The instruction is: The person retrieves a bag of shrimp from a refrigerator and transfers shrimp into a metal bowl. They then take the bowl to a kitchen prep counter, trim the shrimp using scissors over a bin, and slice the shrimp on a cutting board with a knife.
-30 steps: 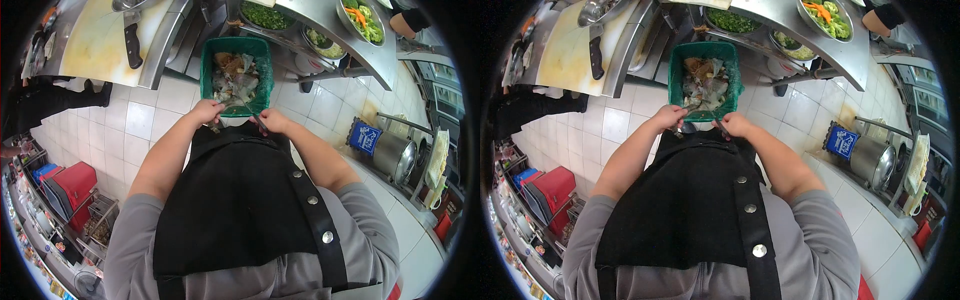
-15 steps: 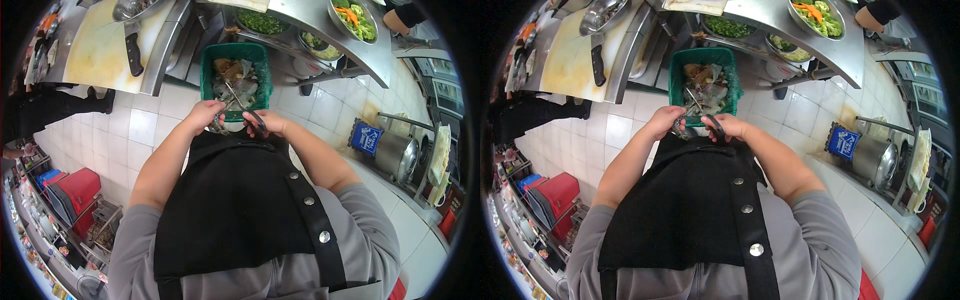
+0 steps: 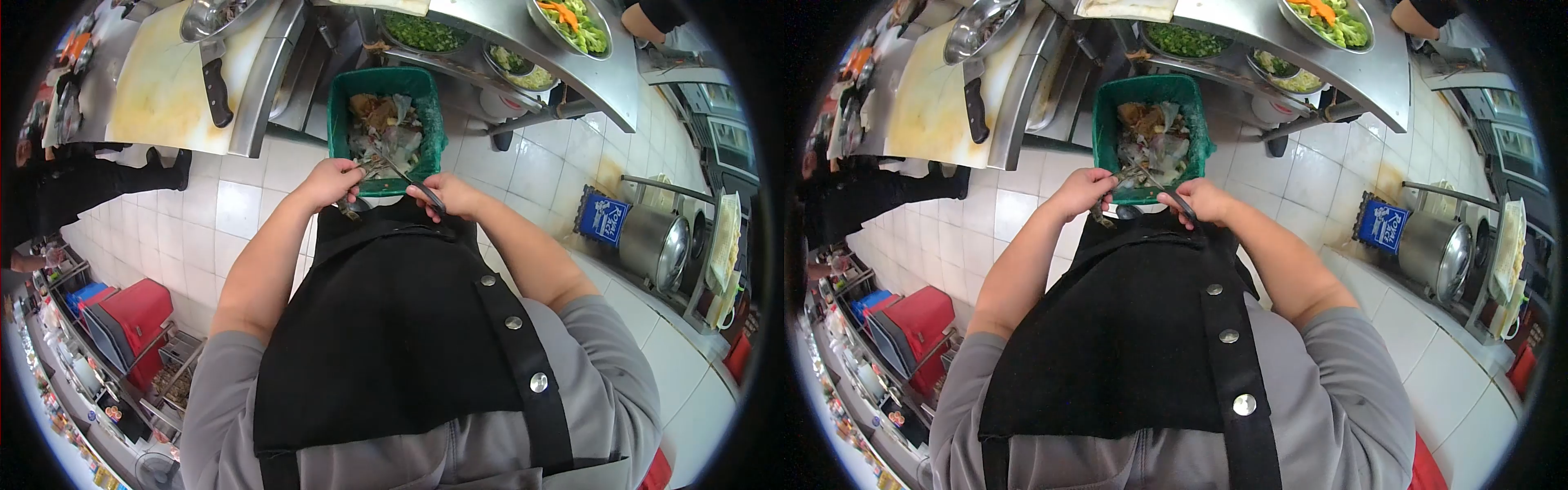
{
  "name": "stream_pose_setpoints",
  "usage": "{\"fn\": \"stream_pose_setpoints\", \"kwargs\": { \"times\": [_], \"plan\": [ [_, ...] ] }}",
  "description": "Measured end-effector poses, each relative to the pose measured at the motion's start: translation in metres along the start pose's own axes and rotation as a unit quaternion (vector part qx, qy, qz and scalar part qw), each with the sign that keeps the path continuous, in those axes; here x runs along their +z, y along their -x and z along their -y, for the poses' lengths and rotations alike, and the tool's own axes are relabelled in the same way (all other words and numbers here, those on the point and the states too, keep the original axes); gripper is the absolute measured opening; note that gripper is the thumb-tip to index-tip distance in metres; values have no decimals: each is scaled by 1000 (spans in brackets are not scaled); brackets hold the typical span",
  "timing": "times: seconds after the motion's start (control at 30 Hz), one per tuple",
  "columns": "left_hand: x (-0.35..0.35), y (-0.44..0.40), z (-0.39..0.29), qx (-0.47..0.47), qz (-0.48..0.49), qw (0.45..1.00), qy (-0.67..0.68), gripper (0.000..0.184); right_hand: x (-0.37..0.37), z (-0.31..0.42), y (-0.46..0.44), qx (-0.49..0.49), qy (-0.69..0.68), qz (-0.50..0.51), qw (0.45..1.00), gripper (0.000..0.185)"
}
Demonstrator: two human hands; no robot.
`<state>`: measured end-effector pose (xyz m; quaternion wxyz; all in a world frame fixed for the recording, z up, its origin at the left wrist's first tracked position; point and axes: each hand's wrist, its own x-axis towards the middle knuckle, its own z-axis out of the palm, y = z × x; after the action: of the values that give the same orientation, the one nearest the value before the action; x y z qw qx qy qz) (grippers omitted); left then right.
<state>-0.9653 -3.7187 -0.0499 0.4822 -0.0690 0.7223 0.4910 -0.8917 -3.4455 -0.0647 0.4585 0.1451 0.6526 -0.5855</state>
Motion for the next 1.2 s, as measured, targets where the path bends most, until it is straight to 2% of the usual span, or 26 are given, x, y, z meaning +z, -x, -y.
{"fn": "stream_pose_setpoints", "kwargs": {
  "times": [0.2, 0.27, 0.33, 0.53, 0.6, 0.63, 0.73, 0.87, 0.9, 1.0, 1.13, 1.2],
  "plan": [
    [-16, 22, -7, 35, -14, 998, 51, 25, -16, -16, 5, -4, -17, -57, 998, 53],
    [-23, 42, -16, 44, -40, 992, 111, 29, -27, -20, 7, 12, 50, -60, 997, 53],
    [-40, 62, -23, 64, -25, 985, 159, 30, -30, -24, 10, 23, 26, -61, 998, 53],
    [-96, 136, -74, 184, -49, 944, 271, 27, -28, -13, 29, -4, -4, -47, 999, 55],
    [-115, 152, -83, 215, -60, 930, 293, 27, -29, -17, 26, 4, 13, -56, 998, 48],
    [-126, 155, -84, 240, -27, 916, 322, 25, -30, -17, 27, 3, 4, -56, 998, 48],
    [-152, 164, -90, 245, -122, 902, 334, 22, -31, -13, 33, -10, -10, -59, 998, 48],
    [-201, 173, -114, 244, -352, 896, 120, 26, -38, -22, 36, 32, -17, -94, 995, 49],
    [-218, 170, -123, 231, -374, 893, 94, 28, -37, -19, 42, 36, -17, -101, 994, 48],
    [-257, 149, -158, 297, -396, 869, 8, 28, -32, -14, 54, 49, -24, -117, 992, 47],
    [-308, 111, -190, 232, -495, 826, -136, 30, -18, -9, 67, 51, -7, -137, 989, 46],
    [-346, 73, -186, 229, -530, 804, -143, 29, -14, -13, 71, 51, 4, -148, 988, 46]
  ]
}}
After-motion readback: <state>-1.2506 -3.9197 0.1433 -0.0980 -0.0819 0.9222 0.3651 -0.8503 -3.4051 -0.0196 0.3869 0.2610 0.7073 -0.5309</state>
